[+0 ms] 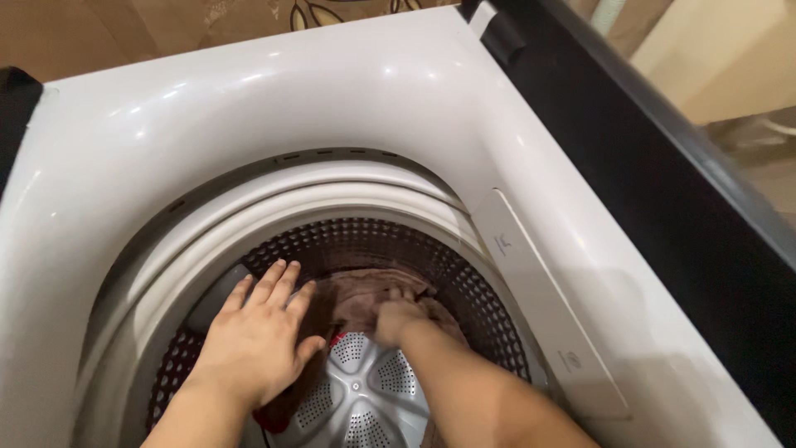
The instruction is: The person loads various garments into a top-loading washing machine. They pick up a blue garment, a brown towel, a red patterned cloth, and several black shirts from a countertop and place them one by one into the washer drum.
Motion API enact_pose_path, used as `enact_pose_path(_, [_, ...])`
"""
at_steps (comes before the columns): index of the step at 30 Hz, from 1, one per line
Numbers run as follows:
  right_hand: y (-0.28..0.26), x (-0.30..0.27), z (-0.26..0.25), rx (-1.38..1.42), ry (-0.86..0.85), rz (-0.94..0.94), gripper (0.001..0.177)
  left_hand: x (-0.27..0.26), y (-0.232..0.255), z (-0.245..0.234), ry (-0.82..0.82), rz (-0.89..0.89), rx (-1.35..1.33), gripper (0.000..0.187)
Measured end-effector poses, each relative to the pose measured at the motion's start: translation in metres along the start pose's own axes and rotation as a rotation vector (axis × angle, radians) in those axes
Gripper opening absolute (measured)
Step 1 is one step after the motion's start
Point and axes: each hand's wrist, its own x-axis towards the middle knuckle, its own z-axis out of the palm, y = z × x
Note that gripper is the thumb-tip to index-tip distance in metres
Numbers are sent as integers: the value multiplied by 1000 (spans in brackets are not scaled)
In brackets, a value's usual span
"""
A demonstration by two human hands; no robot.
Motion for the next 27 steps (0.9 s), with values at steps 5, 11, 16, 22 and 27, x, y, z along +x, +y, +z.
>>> enact_pose_path(5, [7,7,6,-35,22,44,57,2,0,0,-5,-9,6,80])
enact_pose_path(11, [12,36,26,64,112,35,74,5,-1,4,36,-7,14,81])
enact_pose_path(16, [7,38,23,199,243,108,59,7,-2,5,80,-1,27,80])
enact_pose_path(22, [-2,3,1,-32,9,63,58,8,-3,8,82,-2,48,79])
enact_pose_path(27, [4,18,23,-20,142,14,63,8,-2,6,80,3,52,79])
